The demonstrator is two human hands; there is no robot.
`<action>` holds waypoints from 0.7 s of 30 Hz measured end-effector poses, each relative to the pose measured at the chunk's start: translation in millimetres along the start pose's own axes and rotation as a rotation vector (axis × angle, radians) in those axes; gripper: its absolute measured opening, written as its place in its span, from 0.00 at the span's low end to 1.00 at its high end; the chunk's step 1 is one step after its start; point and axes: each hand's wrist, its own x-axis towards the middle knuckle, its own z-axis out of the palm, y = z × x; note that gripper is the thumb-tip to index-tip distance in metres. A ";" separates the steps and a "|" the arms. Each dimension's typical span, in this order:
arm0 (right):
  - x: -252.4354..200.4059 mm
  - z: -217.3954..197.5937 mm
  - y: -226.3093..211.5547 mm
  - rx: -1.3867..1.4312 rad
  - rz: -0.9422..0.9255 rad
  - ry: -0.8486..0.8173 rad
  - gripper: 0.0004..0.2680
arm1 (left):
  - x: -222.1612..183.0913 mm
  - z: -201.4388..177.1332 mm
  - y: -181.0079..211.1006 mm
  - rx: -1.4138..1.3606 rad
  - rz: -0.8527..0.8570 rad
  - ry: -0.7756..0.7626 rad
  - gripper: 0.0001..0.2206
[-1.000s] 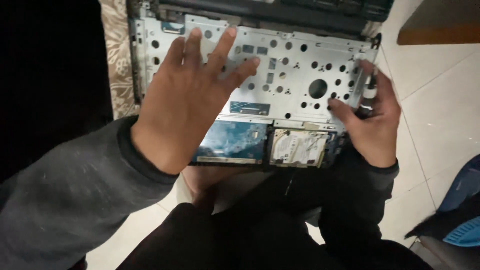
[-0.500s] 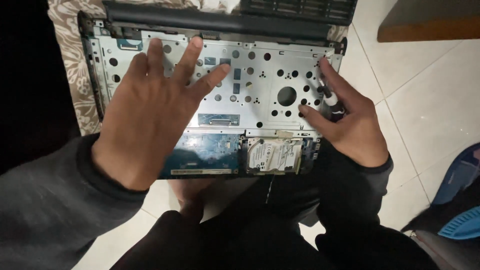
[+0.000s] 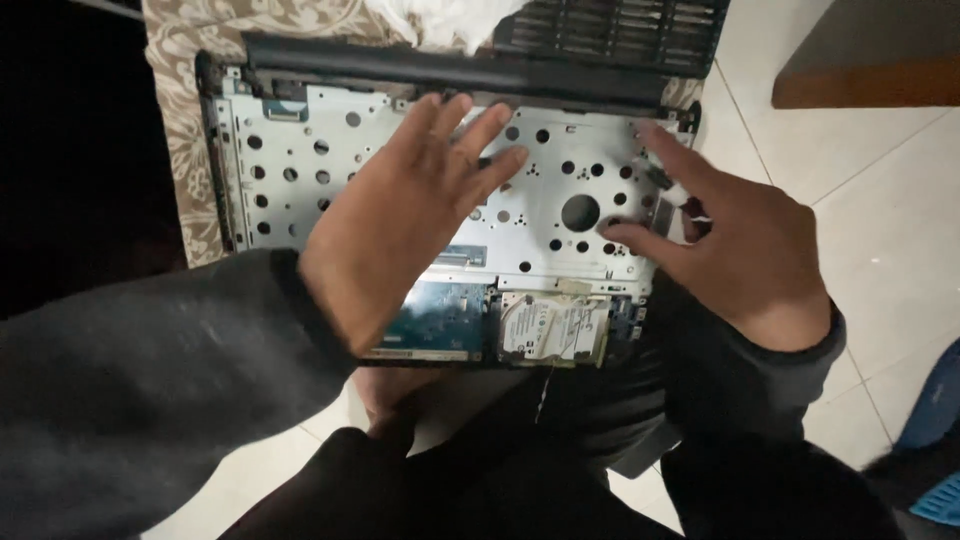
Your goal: Installing or replacing a hard drive in a laptop by removing the internal casing and screws.
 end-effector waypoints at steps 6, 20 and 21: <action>10.8 11.4 -1.8 -0.104 -0.163 0.156 0.30 | 6.5 -6.3 -10.9 0.101 0.173 -0.029 0.45; 19.8 8.5 -15.5 -0.167 -0.263 0.331 0.23 | 25.2 -19.5 -25.9 -0.225 0.120 0.215 0.27; 19.8 8.7 -17.3 -0.086 -0.246 0.339 0.23 | 28.2 -21.1 -29.7 -0.278 0.082 0.311 0.18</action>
